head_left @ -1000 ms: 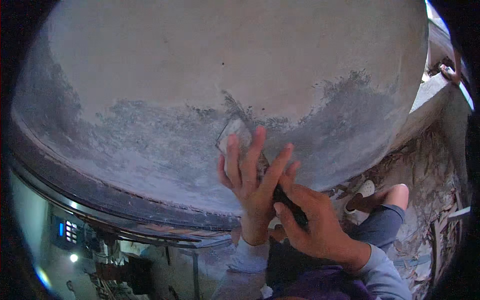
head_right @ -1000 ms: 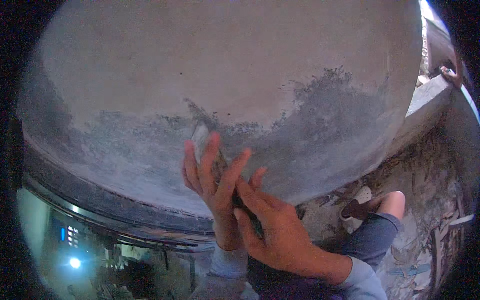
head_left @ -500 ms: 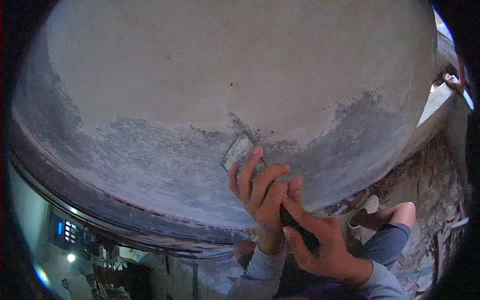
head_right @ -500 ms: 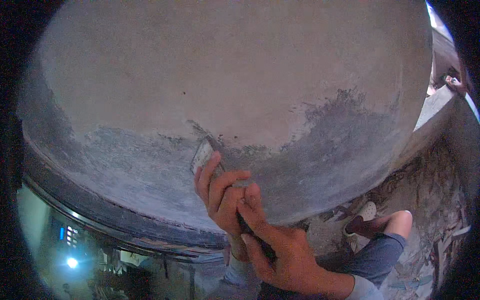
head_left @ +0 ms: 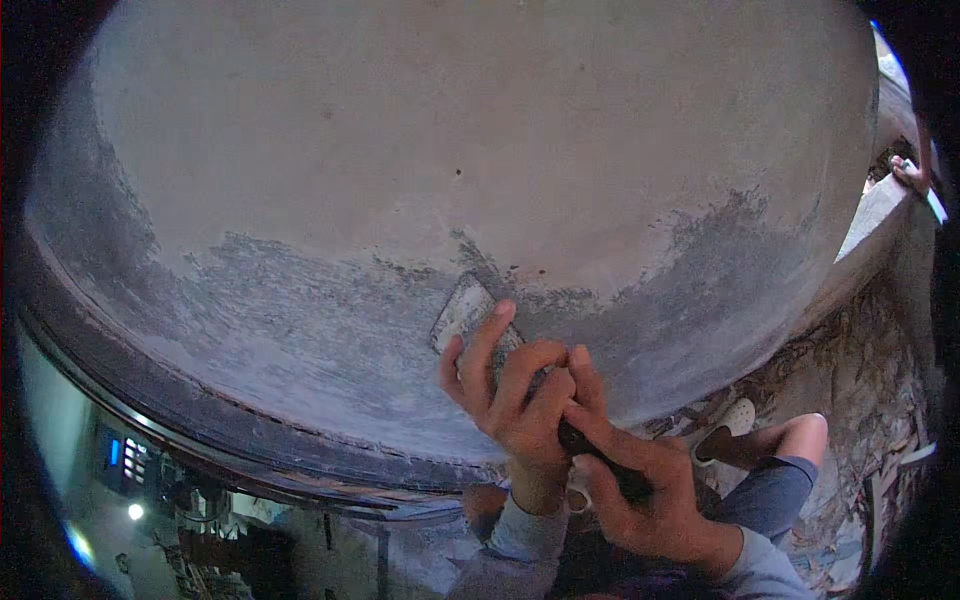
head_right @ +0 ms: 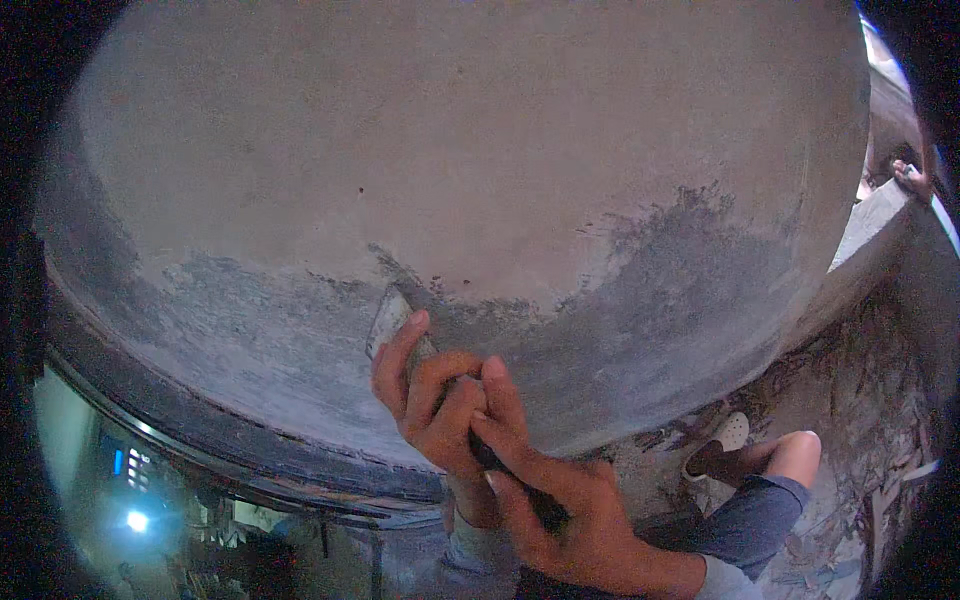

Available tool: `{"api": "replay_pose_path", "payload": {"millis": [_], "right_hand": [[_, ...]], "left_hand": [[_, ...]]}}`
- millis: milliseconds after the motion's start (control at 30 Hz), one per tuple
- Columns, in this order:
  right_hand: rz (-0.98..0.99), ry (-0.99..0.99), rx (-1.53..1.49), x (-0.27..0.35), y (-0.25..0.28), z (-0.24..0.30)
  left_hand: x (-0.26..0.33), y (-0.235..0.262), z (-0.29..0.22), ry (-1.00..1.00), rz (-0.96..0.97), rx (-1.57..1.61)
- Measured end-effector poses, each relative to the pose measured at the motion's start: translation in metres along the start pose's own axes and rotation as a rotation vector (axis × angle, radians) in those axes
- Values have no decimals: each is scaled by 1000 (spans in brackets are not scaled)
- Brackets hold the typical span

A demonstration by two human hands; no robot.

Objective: The person scrapes old paint or plaster from a wall using a putty knife.

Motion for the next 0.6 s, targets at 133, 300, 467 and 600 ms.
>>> {"api": "replay_pose_path", "payload": {"millis": [133, 300, 467, 600], "right_hand": [[-50, 25, -14, 1, -3, -12], [-8, 1, -76, -4, 0, -11], [-91, 66, -38, 1, 2, -8], [0, -72, -55, -1, -2, -11]], "left_hand": [[7, -6, 4, -32, -47, -9], [2, -6, 2, -11, -21, -6], [3, -6, 2, -21, -30, 60], [1, -5, 4, -5, 27, 44]]}}
Point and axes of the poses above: each hand's wrist, its own x-axis away from the middle knuckle, its own y-axis out of the back of the hand, z = x × y, the point moved 7 cm from there along -x, towards the middle knuckle, and after that the axes turned 9 degrees about x, right-handed, at the moved point
